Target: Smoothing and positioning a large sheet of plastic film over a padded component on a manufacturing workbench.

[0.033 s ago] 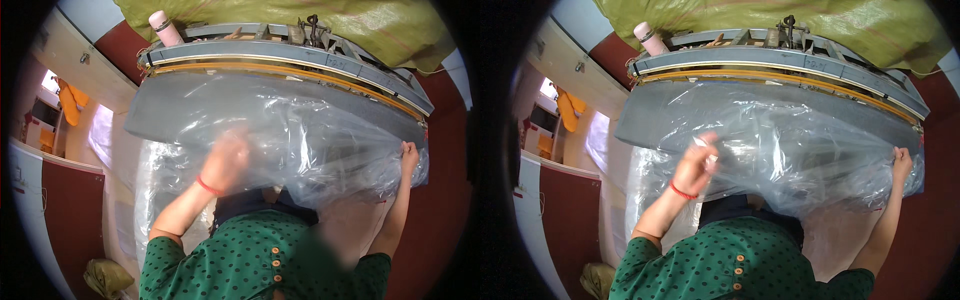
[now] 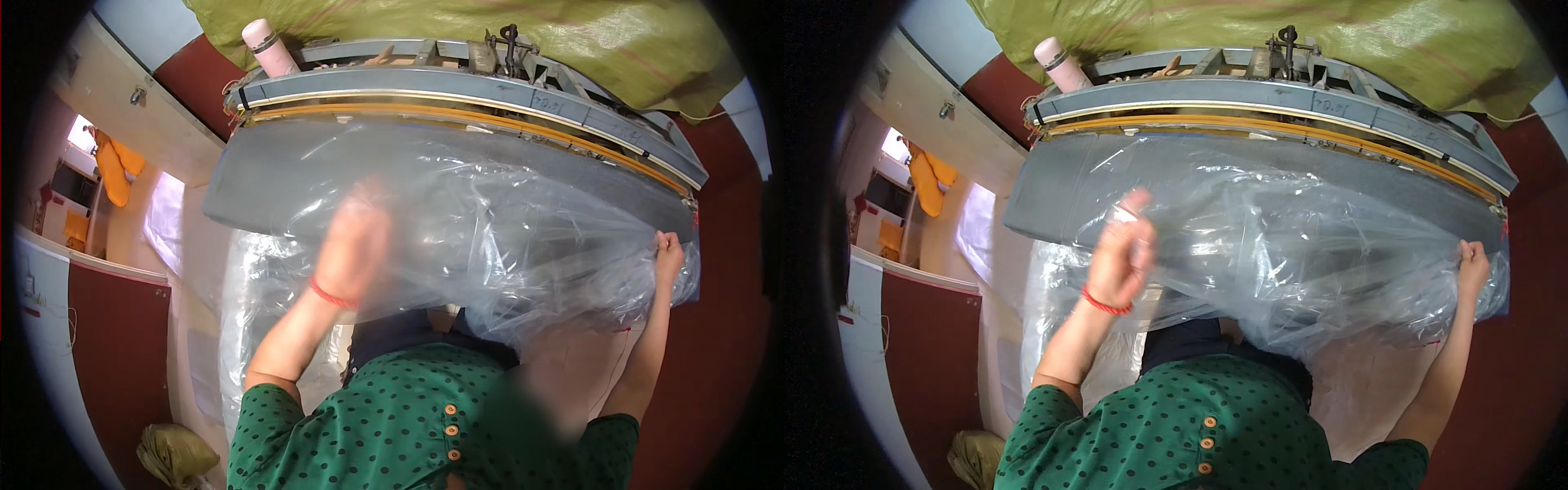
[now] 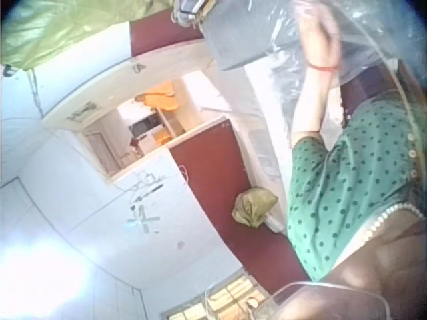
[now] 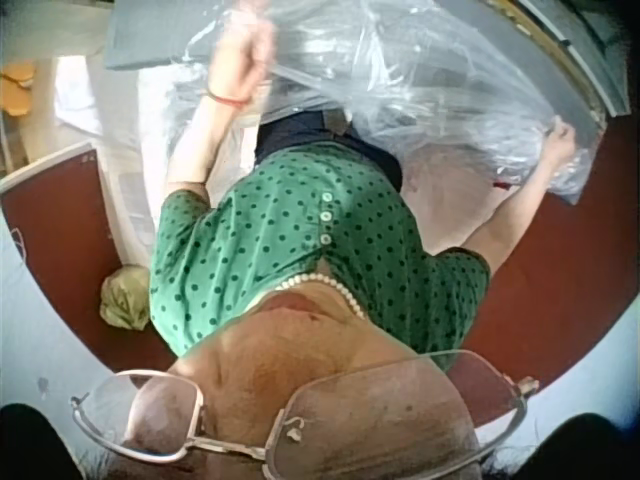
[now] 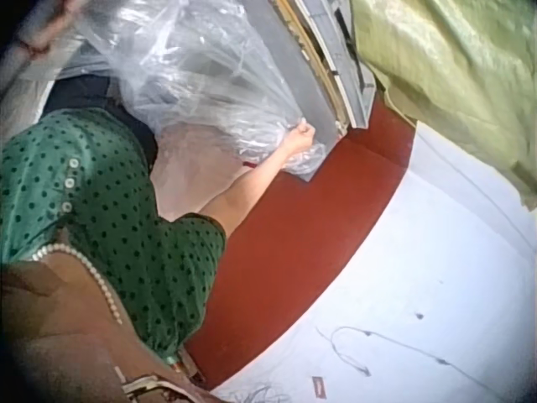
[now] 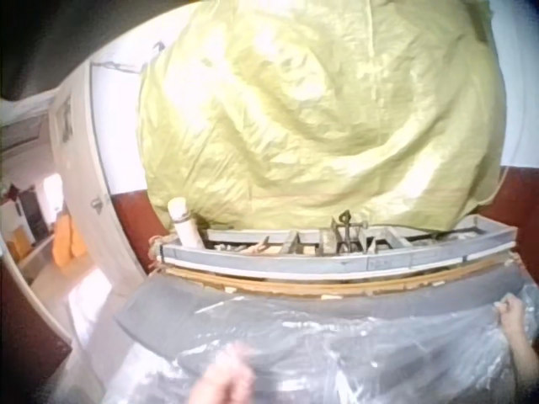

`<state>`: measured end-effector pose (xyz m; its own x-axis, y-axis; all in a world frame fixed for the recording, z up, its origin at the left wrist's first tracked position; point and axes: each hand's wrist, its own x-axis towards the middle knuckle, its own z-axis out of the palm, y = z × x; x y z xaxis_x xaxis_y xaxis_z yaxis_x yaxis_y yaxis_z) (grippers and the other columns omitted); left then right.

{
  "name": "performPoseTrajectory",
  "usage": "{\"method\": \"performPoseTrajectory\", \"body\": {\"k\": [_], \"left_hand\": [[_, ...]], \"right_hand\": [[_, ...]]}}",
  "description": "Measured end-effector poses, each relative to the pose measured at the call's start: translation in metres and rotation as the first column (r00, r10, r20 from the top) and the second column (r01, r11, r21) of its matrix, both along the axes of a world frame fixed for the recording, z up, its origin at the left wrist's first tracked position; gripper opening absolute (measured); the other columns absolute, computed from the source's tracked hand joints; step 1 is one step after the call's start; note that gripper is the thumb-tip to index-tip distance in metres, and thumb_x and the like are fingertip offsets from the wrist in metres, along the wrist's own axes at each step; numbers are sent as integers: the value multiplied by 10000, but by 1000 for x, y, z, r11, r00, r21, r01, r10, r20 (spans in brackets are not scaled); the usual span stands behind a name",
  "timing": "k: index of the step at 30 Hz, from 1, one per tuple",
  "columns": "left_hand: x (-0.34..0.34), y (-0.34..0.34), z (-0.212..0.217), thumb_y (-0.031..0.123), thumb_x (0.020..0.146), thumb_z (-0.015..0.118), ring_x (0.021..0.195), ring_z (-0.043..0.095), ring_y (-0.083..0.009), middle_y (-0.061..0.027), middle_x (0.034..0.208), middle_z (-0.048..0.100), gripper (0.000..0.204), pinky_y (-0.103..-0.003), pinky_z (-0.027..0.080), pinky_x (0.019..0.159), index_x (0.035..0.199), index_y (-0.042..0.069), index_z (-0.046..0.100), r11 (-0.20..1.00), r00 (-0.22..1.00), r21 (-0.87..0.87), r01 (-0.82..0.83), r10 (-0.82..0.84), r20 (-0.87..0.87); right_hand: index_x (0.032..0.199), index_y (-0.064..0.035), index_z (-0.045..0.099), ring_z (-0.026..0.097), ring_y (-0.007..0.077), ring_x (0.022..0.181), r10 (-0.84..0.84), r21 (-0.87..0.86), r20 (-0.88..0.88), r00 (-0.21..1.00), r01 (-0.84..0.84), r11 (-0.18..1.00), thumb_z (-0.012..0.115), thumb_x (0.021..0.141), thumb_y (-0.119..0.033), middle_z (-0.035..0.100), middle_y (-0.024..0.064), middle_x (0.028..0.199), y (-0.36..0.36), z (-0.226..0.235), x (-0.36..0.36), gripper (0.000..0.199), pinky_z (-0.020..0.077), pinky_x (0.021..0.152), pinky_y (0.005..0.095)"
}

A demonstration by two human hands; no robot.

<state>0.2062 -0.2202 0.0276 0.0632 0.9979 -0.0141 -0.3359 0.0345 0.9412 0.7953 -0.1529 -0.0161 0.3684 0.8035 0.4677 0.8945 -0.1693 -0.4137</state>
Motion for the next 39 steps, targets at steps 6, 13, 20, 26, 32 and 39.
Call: {"method": "performPoseTrajectory", "body": {"k": [6,13,20,26,32,39], "left_hand": [[-82,65,17,154,890,434,441,346,-19,10,634,498,289,-157,281,394,1160,69,488,987,771,-54,-153,85,-631],[-92,112,-39,269,811,564,1165,387,-298,-135,1215,463,396,-361,351,914,1129,41,511,778,234,328,536,236,-943],[-137,134,-46,360,830,495,1223,316,-286,-131,1306,365,553,-470,301,942,1260,44,351,938,-280,265,-224,199,-939],[-84,129,-12,140,807,517,1179,369,-324,-192,1228,433,418,-376,291,989,1197,13,435,783,269,613,102,572,-775],[-58,96,-41,426,827,480,1302,143,-296,-132,1394,209,661,-513,160,1006,1324,51,259,893,-35,177,413,209,-977],[-44,65,-30,486,801,484,1304,139,-292,-128,1396,203,710,-535,160,995,1316,44,275,914,-175,227,335,297,-939]], "right_hand": [[735,-31,521,478,223,531,-29,33,30,999,28,999,579,804,-267,515,125,602,-6,-11,32,252,392,536,334],[739,-30,520,484,243,541,-68,19,57,996,67,998,579,804,-271,525,139,623,-8,-13,42,256,397,541,344],[740,-20,515,477,235,540,-49,17,29,998,49,999,575,808,-262,516,138,614,-11,-16,47,258,396,539,338],[742,-13,507,439,181,536,0,30,-30,1000,1,1000,572,813,-250,483,107,585,-15,-17,53,256,384,528,318],[752,-20,505,447,176,546,-35,6,22,999,35,999,577,811,-244,496,98,600,-24,-17,65,243,388,535,313],[761,-26,510,440,171,561,-82,13,-27,996,83,996,569,821,-261,511,99,623,-42,-18,77,250,390,548,306]]}}
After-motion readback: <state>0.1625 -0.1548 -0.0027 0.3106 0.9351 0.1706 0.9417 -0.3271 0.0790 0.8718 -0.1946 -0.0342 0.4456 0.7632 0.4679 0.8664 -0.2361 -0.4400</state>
